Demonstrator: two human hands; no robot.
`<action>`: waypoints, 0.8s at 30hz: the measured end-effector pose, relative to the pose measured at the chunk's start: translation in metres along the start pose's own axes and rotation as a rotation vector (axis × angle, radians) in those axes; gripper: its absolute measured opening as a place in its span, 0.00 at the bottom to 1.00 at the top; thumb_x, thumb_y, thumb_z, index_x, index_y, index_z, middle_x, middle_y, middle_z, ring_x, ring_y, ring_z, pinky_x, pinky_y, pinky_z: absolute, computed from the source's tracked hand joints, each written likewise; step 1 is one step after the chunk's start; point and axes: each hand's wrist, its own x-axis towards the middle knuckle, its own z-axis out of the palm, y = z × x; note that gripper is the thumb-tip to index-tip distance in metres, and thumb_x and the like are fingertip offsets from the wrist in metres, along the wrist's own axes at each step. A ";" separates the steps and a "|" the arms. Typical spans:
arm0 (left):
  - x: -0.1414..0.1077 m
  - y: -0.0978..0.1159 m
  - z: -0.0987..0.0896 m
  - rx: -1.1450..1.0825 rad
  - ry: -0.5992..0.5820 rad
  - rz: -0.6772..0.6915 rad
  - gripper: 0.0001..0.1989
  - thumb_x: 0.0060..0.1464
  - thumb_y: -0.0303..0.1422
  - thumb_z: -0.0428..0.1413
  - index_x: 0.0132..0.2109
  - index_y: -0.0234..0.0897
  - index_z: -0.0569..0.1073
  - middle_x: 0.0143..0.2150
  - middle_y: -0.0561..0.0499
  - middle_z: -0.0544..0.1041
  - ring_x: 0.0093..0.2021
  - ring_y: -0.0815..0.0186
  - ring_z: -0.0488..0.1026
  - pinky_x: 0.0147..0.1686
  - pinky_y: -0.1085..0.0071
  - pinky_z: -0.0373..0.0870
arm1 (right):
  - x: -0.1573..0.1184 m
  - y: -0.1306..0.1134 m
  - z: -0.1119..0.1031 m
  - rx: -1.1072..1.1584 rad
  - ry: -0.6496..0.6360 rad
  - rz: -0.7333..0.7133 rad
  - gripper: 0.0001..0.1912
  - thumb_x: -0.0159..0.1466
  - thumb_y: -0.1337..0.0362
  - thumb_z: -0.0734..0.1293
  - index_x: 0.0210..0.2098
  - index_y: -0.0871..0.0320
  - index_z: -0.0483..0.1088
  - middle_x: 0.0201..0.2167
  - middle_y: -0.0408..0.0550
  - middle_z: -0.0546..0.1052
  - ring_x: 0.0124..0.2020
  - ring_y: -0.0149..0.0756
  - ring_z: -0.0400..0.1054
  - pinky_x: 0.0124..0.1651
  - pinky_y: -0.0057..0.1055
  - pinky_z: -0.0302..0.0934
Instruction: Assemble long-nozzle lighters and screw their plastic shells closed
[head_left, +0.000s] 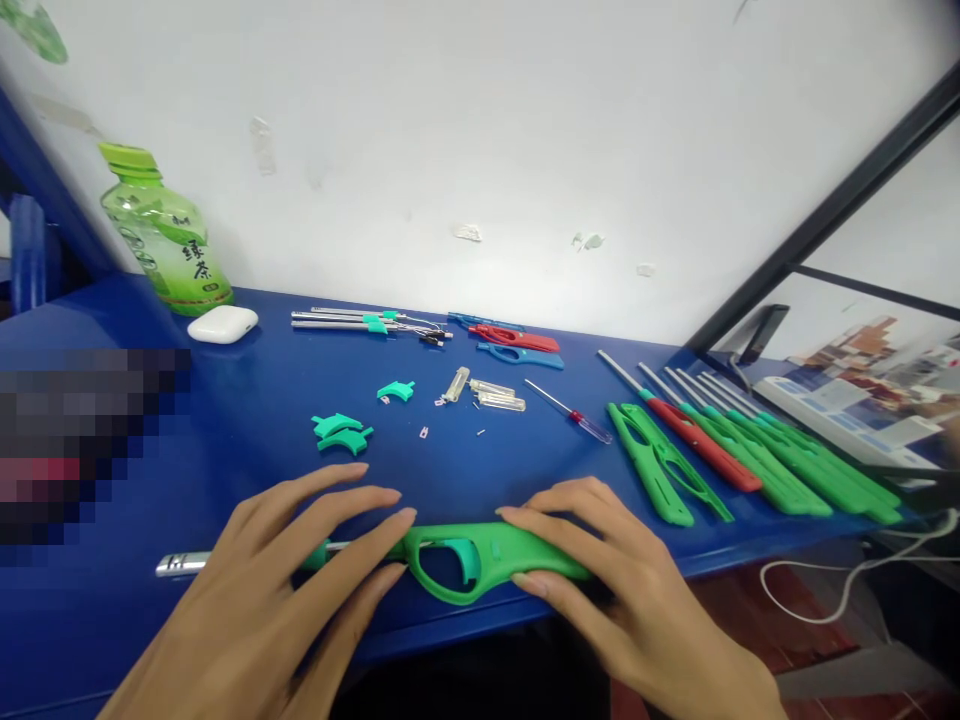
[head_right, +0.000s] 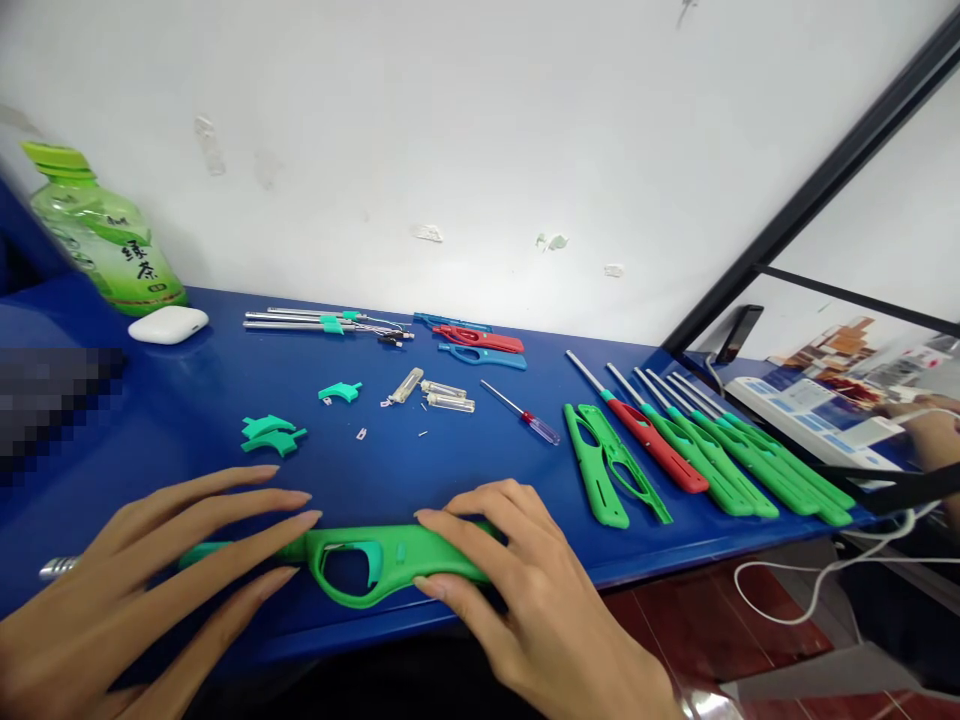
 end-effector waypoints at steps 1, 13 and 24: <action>-0.001 -0.002 0.001 -0.002 -0.009 0.017 0.22 0.66 0.28 0.58 0.63 0.51 0.72 0.57 0.56 0.81 0.64 0.57 0.72 0.62 0.62 0.69 | 0.000 0.000 0.000 0.004 -0.001 -0.002 0.18 0.76 0.60 0.67 0.64 0.48 0.71 0.52 0.49 0.79 0.52 0.42 0.73 0.55 0.38 0.72; -0.008 -0.013 0.007 -0.016 -0.137 0.041 0.20 0.68 0.26 0.54 0.63 0.48 0.72 0.57 0.57 0.81 0.61 0.61 0.71 0.64 0.64 0.61 | -0.001 0.003 0.001 0.008 -0.041 0.009 0.18 0.76 0.60 0.67 0.65 0.48 0.70 0.52 0.48 0.78 0.51 0.41 0.72 0.55 0.39 0.71; -0.011 -0.013 0.007 0.015 -0.181 0.000 0.18 0.71 0.30 0.52 0.64 0.50 0.72 0.57 0.55 0.80 0.60 0.60 0.72 0.62 0.65 0.66 | -0.004 0.003 0.004 -0.017 -0.065 -0.001 0.22 0.78 0.61 0.63 0.70 0.41 0.65 0.57 0.49 0.76 0.56 0.41 0.72 0.57 0.40 0.70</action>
